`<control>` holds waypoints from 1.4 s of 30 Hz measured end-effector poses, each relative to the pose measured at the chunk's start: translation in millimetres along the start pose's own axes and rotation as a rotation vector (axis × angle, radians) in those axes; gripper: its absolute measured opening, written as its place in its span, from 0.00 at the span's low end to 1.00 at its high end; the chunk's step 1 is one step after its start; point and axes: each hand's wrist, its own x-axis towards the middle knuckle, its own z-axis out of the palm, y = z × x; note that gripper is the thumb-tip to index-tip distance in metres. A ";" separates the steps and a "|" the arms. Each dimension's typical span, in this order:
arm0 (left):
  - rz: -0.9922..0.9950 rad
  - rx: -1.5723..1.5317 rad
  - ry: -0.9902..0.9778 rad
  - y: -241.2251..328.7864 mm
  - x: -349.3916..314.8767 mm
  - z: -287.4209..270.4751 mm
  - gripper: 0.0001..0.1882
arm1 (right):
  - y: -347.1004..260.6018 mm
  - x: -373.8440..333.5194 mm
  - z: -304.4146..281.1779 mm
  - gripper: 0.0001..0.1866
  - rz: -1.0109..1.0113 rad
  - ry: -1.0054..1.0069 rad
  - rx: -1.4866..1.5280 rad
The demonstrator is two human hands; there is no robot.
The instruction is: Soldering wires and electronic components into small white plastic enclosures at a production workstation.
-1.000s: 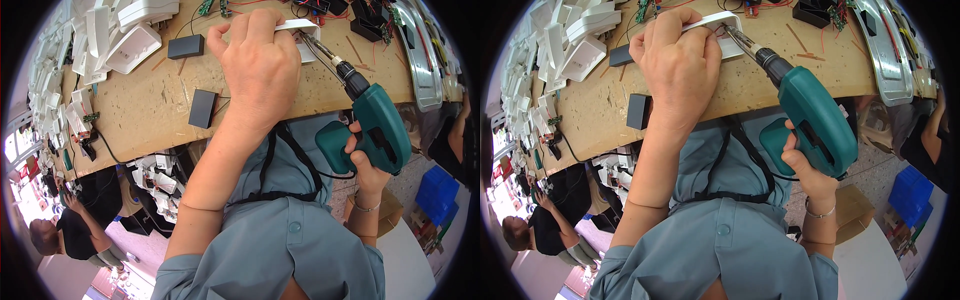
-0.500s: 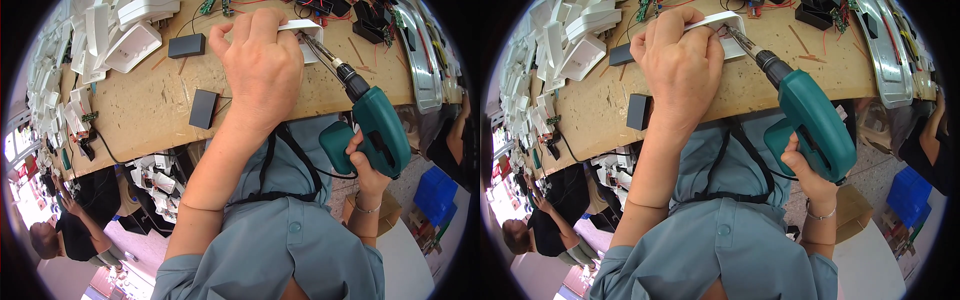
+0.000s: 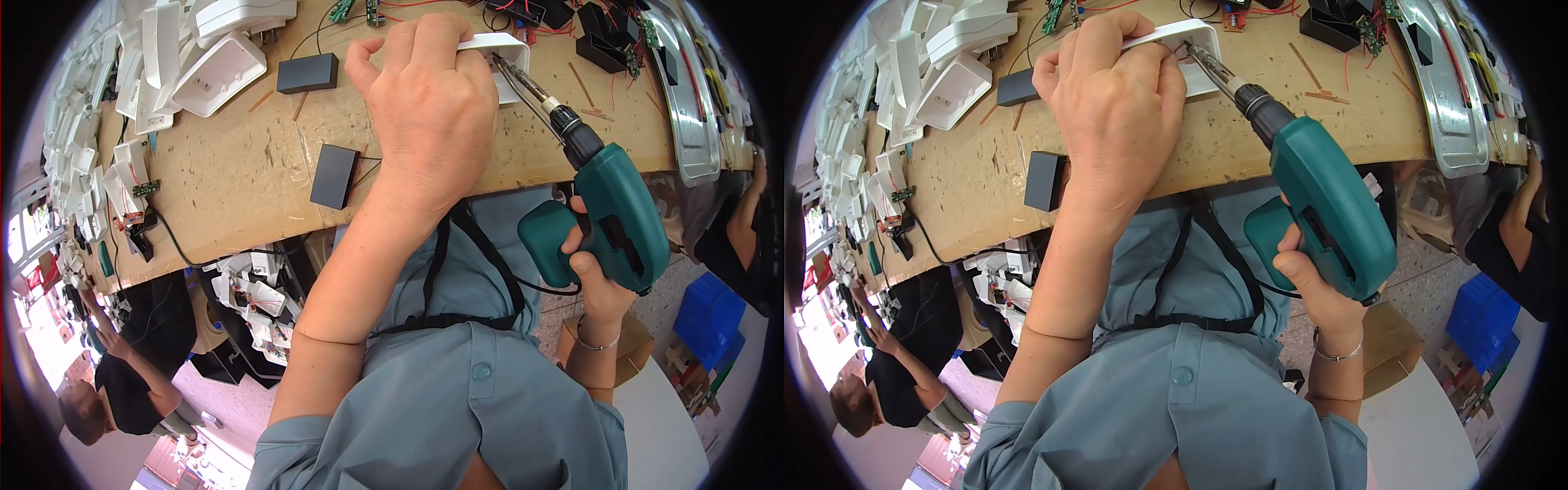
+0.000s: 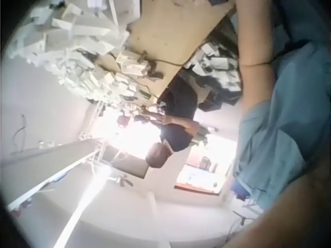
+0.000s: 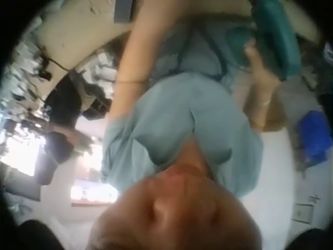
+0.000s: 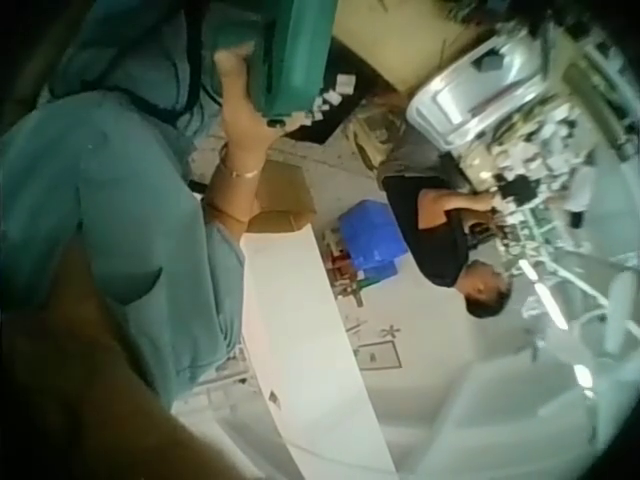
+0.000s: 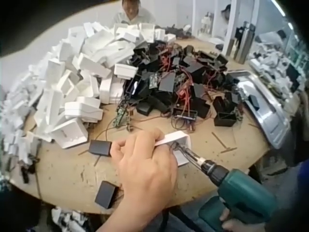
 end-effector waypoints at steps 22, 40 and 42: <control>-0.016 0.003 0.000 1.0 -0.7 0.1 0.02 | -6.2 -3.0 2.0 0.28 0.068 0.032 -0.022; -0.018 -0.039 0.005 -0.7 -0.7 1.4 0.04 | -6.6 -5.7 0.8 0.33 0.039 -0.001 -0.045; -0.017 -0.024 -0.010 -0.3 -0.1 1.0 0.04 | -6.2 -7.2 0.3 0.33 0.046 0.002 -0.040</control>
